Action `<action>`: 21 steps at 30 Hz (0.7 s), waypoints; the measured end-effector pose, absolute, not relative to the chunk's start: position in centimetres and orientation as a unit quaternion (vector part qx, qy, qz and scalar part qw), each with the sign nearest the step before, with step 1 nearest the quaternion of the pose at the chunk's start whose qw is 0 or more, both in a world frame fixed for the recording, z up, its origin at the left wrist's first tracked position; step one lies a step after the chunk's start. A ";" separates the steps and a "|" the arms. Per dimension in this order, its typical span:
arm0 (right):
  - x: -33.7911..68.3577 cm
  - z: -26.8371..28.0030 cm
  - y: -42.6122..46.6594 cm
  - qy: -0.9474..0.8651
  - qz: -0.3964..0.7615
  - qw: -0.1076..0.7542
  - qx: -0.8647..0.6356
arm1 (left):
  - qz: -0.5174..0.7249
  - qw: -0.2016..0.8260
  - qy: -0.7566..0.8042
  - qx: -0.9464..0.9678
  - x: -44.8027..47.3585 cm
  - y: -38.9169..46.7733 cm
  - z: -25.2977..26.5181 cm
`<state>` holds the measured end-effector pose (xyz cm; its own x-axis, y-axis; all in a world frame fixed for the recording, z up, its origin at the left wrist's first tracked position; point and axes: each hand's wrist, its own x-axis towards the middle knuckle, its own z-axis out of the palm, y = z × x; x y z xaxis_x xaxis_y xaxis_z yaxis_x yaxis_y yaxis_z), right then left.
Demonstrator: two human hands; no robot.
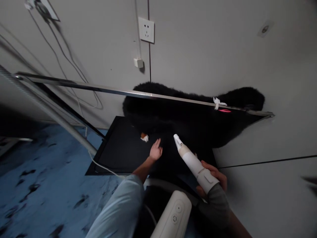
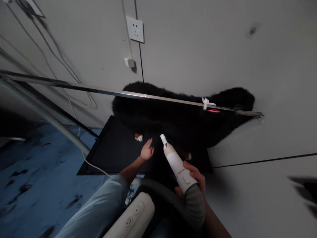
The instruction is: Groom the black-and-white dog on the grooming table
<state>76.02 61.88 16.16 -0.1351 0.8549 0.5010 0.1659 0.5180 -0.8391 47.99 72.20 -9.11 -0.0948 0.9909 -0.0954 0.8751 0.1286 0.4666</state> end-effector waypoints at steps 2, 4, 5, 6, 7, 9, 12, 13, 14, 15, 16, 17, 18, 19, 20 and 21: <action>76.2 15.9 62.0 -0.692 0.317 0.541 -0.358 | 0.067 0.309 0.765 0.561 47.9 68.7 -11.4; 76.4 15.6 62.5 -0.701 0.309 0.543 -0.344 | 0.027 0.339 0.790 0.510 47.8 66.7 -12.6; 76.4 15.5 62.8 -0.703 0.304 0.547 -0.338 | 0.027 0.334 0.801 0.497 47.8 66.8 -12.5; 76.4 15.4 63.2 -0.703 0.298 0.554 -0.333 | 0.050 0.326 0.805 0.493 47.9 67.6 -11.9; 76.2 15.4 63.5 -0.700 0.297 0.559 -0.330 | 0.082 0.315 0.806 0.495 48.1 69.1 -10.9; 75.5 15.8 64.0 -0.700 0.309 0.556 -0.324 | 0.287 0.296 0.753 0.514 48.4 73.9 -7.5; 74.0 16.7 64.2 -0.687 0.334 0.551 -0.336 | 0.536 0.287 0.705 0.365 48.2 81.8 -1.4; 73.5 17.0 64.2 -0.678 0.335 0.560 -0.339 | 0.562 0.298 0.714 0.292 48.0 83.8 0.3; 73.0 17.3 64.1 -0.670 0.335 0.570 -0.337 | 0.570 0.301 0.718 0.264 47.7 85.2 1.7; 72.4 17.5 64.0 -0.666 0.336 0.576 -0.334 | 0.569 0.309 0.723 0.241 47.4 86.0 2.8; 72.0 17.7 64.0 -0.664 0.337 0.580 -0.329 | 0.562 0.316 0.725 0.243 47.0 86.2 3.4; 71.5 17.8 63.9 -0.663 0.338 0.583 -0.325 | 0.556 0.321 0.723 0.255 46.8 86.0 3.8; 71.1 17.8 63.9 -0.662 0.337 0.586 -0.323 | 0.551 0.325 0.721 0.268 46.5 85.6 4.0; 70.8 17.7 64.0 -0.659 0.332 0.594 -0.321 | 0.546 0.328 0.717 0.284 46.4 84.9 4.1; 70.6 17.6 64.2 -0.656 0.326 0.601 -0.320 | 0.540 0.329 0.713 0.303 46.2 84.1 4.3; 70.4 17.5 64.4 -0.655 0.318 0.608 -0.317 | 0.536 0.331 0.708 0.320 46.2 83.2 4.6</action>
<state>70.45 64.38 17.51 -0.0596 0.8022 0.5941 0.0281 0.5963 -0.8023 46.19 83.24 4.57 -0.5759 0.8078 -0.1254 0.0985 0.2209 0.9703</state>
